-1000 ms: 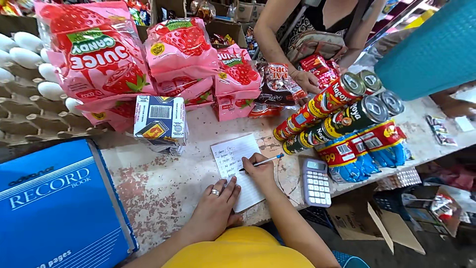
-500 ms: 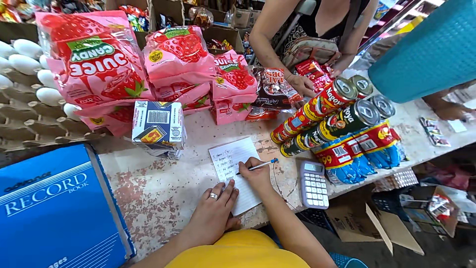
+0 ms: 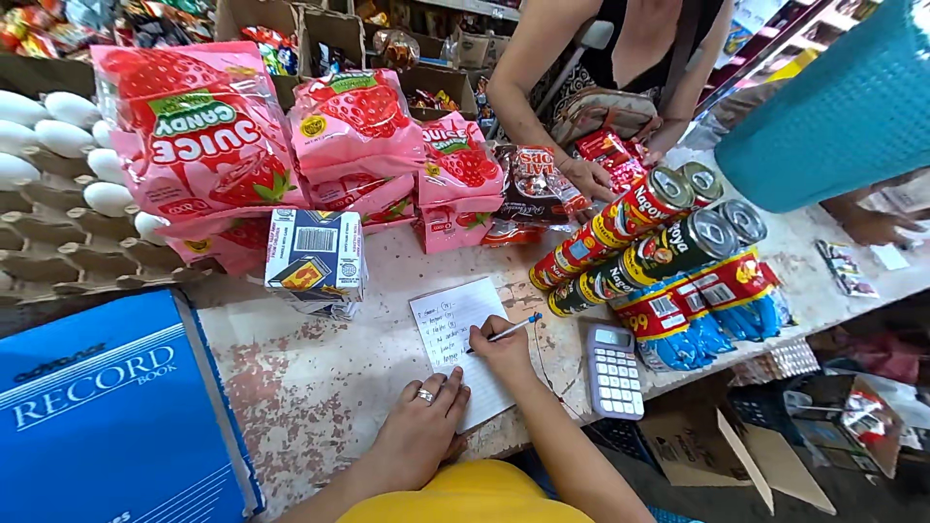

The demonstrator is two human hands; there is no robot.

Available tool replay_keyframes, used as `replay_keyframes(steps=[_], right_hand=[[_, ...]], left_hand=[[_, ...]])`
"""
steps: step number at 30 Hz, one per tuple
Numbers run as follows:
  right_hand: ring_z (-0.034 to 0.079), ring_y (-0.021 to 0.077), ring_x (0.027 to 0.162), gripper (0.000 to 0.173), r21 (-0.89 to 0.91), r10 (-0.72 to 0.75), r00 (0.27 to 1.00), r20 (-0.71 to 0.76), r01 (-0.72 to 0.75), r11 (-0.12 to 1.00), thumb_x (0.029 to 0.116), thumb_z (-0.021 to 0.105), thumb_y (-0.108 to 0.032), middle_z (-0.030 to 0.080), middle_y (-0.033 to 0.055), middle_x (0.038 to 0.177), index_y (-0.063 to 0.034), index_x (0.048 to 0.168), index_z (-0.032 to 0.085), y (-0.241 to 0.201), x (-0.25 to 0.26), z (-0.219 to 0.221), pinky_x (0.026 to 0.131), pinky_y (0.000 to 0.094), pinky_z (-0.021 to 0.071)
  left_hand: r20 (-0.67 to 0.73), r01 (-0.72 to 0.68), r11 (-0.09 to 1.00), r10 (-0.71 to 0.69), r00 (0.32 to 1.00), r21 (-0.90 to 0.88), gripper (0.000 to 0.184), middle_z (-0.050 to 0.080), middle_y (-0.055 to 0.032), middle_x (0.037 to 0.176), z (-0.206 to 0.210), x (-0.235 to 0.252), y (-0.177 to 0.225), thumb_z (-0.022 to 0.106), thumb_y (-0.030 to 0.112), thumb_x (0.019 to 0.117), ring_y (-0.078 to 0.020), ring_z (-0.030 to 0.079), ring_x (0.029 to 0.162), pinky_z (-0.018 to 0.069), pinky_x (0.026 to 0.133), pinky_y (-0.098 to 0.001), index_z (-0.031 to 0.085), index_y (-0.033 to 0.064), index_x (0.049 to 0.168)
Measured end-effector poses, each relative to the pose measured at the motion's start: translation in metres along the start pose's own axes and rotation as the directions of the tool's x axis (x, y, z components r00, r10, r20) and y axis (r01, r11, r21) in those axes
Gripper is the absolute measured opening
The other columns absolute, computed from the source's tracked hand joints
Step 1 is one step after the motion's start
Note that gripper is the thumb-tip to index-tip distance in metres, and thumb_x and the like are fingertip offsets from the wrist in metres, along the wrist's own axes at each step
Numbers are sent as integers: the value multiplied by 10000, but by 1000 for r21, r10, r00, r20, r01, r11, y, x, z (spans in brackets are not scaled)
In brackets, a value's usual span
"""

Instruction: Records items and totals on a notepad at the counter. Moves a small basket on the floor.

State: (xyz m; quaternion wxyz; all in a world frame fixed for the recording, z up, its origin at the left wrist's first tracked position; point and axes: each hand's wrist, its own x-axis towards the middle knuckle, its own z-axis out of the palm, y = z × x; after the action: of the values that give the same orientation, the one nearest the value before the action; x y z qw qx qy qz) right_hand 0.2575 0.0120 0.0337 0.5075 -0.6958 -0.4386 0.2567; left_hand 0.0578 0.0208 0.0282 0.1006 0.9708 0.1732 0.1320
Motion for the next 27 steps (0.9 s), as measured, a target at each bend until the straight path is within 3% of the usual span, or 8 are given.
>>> replay_keyframes(steps=[4,9,12,20,27], right_hand=[[513,-29,488,272,114,62,998,28,-65,991,868,680,-25,538,-102,549,-121,650,548,-13,-9,6,496,156,453],[459,-48,497,287,106,-7,998,62,1,994,874,692,-67,505,-104,554,-110,629,547,-10,-24,25,491,145,395],[480,-51,501,288,97,-21,997,80,13,995,872,701,-71,521,-100,556,-106,629,551,-7,-26,25,496,139,416],[423,-48,515,308,-19,-26,991,132,29,999,869,675,-105,467,-103,553,-119,603,521,-8,-27,25,506,159,350],[457,-57,510,278,25,16,994,111,-19,999,860,680,-68,501,-112,560,-113,624,539,-12,-22,17,503,139,387]], left_hand=[[-62,4,998,0,998,56,440,664,-76,1371,4,0,0,720,391,866,-245,687,1153,570,802,-424,730,129,1220],[-130,-9,998,16,991,58,307,732,-57,1224,6,0,0,729,291,856,-220,718,1071,583,795,-397,761,123,1110],[-164,-69,997,71,984,15,211,753,-79,1157,6,-1,-1,682,243,889,-227,740,1008,603,763,-384,771,97,1013],[-144,-84,996,83,986,2,335,762,-124,1127,5,-4,1,623,336,931,-260,750,1033,617,821,-385,762,41,1010],[-112,-67,997,62,992,-39,378,747,-120,1170,2,-3,0,669,380,898,-280,732,1059,604,828,-439,765,53,1061]])
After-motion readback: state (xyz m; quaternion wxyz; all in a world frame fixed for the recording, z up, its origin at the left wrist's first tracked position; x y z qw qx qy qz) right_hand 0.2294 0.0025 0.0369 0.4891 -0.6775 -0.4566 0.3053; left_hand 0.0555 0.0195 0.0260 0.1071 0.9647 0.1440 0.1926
